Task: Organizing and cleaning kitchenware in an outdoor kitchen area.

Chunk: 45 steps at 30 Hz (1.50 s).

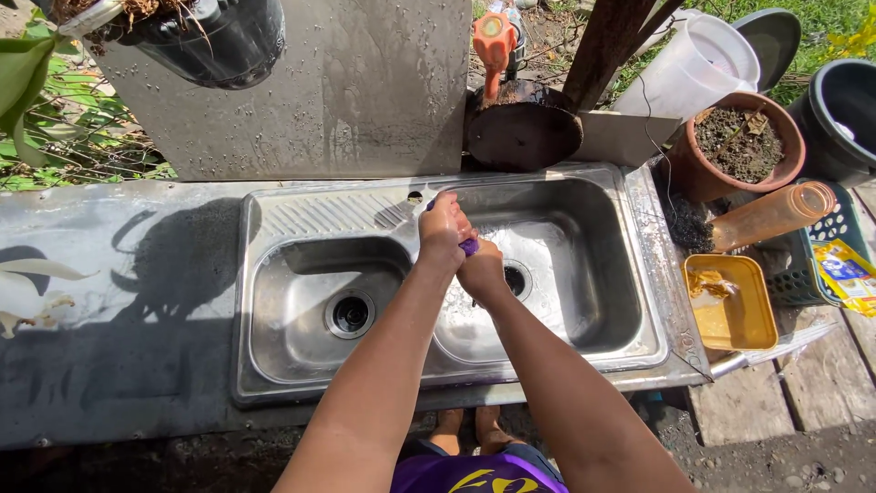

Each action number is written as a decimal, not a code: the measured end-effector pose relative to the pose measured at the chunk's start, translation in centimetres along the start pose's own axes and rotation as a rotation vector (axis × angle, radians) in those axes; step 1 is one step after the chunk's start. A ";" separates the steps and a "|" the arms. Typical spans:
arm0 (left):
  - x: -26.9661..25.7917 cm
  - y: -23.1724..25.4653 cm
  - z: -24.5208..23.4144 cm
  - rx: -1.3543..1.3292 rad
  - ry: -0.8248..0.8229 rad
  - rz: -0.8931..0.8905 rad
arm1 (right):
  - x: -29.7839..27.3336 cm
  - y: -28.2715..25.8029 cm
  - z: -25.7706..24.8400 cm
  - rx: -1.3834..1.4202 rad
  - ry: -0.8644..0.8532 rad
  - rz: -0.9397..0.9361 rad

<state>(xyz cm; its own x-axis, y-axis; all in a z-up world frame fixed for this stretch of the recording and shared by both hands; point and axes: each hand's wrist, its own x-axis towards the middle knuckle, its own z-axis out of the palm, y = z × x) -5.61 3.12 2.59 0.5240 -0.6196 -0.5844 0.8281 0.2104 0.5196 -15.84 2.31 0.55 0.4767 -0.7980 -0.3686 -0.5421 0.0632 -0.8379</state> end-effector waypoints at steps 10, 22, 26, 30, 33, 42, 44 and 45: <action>-2.5 4.1 -1.9 0.421 -0.286 0.172 | -1.2 -2.0 -4.6 0.230 -0.341 0.024; -9.3 9.3 -2.6 1.476 -0.590 0.299 | -3.0 -7.3 -13.8 -0.401 -0.199 -0.413; -10.9 7.4 -2.0 1.378 -0.655 0.483 | -5.3 -12.0 -13.0 -0.095 -0.360 -0.290; -9.1 5.0 -3.0 1.025 -0.576 0.502 | -5.5 -13.2 -12.7 -0.046 -0.333 -0.489; -13.6 7.3 -0.2 0.796 -0.565 0.505 | -5.8 -12.8 -12.7 0.466 -0.418 -0.532; -13.2 7.1 -1.0 0.346 -0.603 0.309 | -6.0 -11.7 -12.0 0.421 -0.245 -0.731; -13.2 7.7 -1.4 0.301 -0.574 0.268 | -6.2 -11.2 -12.1 0.469 -0.277 -0.717; -13.3 8.0 -1.6 0.255 -0.544 0.225 | -6.3 -10.9 -12.1 0.516 -0.308 -0.701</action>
<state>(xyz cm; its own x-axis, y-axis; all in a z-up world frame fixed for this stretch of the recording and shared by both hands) -5.63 14.27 13.49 0.4480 -0.8906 -0.0787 0.6014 0.2351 0.7635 -21.26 -0.58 16.88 0.7825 -0.5650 0.2617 0.2800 -0.0562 -0.9584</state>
